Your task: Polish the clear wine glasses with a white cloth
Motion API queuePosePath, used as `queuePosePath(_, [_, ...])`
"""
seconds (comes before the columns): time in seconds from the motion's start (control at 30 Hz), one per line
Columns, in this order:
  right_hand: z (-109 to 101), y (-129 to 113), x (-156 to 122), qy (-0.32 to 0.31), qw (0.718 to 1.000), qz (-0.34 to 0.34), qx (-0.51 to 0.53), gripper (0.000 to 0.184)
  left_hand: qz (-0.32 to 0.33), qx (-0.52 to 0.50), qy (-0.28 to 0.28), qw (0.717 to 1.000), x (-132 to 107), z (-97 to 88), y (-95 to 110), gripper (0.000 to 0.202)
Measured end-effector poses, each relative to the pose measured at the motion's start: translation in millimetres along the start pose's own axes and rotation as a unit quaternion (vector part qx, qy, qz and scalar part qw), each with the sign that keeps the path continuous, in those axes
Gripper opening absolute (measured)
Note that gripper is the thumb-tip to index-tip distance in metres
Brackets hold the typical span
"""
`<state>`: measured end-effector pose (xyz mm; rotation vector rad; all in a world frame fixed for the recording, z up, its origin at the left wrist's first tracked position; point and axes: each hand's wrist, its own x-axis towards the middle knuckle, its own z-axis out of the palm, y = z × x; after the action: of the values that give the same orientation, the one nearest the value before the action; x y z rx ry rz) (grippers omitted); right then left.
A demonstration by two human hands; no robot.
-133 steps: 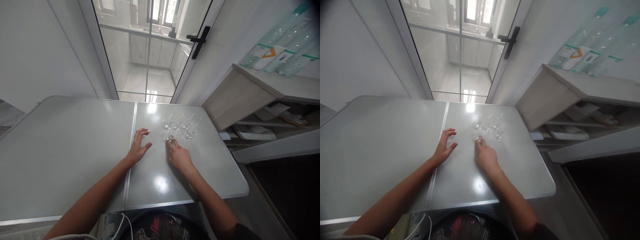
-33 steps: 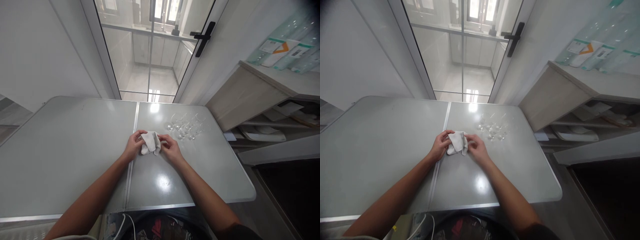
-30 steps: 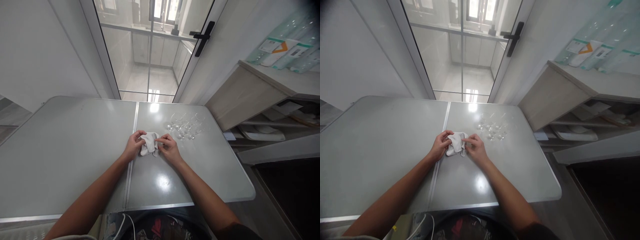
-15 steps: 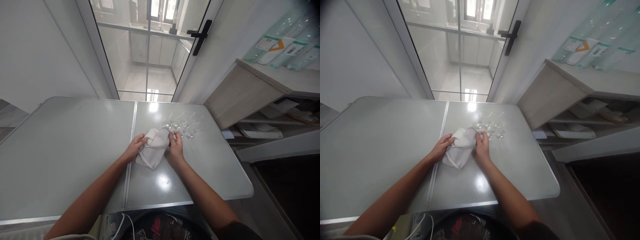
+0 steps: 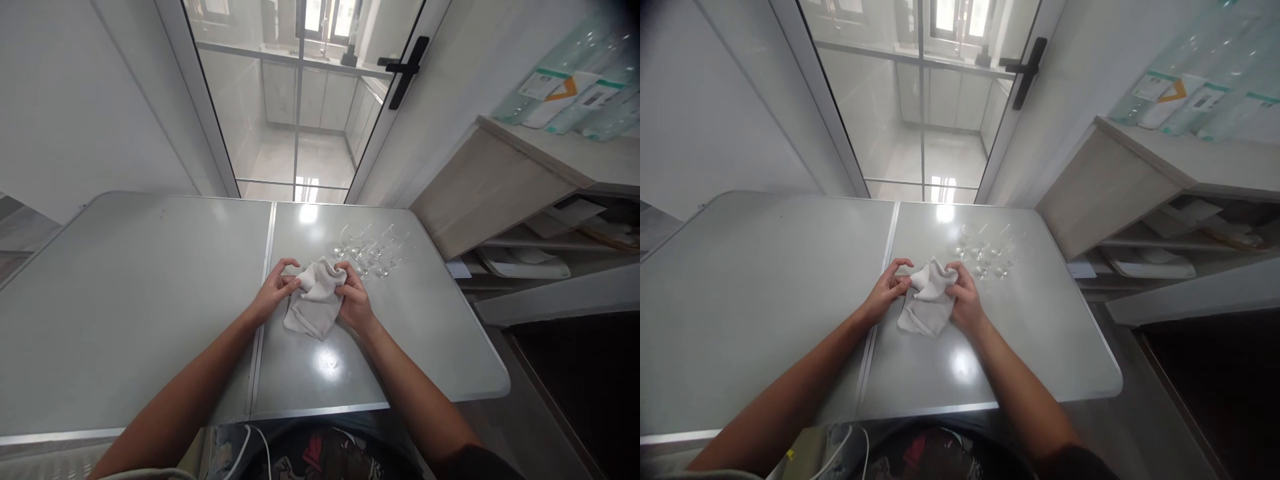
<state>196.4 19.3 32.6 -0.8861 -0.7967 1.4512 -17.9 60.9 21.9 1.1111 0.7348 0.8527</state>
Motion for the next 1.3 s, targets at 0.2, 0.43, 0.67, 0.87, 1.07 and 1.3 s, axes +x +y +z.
queuePosePath(0.2, [-4, 2, -3, -0.060, 0.996, -0.031, -0.060, 0.027, 0.053, 0.034, 0.011, 0.998, -1, 3.8, 0, 0.036])
queuePosePath(0.43, [-7, -2, 1, -0.055, 0.949, -0.171, -0.260, 0.015, 0.036, 0.026, -0.002, 0.999, -2, 7.1, -6, 0.033])
queuePosePath(0.67, [-15, -4, -3, -0.013, 0.899, -0.280, -0.338, 0.009, 0.056, 0.061, 0.031, 0.996, 0, 7.8, -12, 0.030])
queuePosePath(0.87, [-18, 6, -5, -0.057, 0.924, -0.250, -0.283, 0.003, 0.086, 0.108, 0.018, 0.990, -2, 11.4, -11, 0.033])
queuePosePath(1.07, [-2, 9, -1, 0.037, 0.902, -0.281, -0.325, 0.006, 0.126, 0.088, -0.053, 0.987, -5, 10.1, -12, 0.056])
queuePosePath(1.3, [-2, 8, 1, 0.019, 0.878, -0.274, -0.393, 0.018, 0.151, 0.113, 0.057, 0.980, -2, 14.6, -16, 0.022])
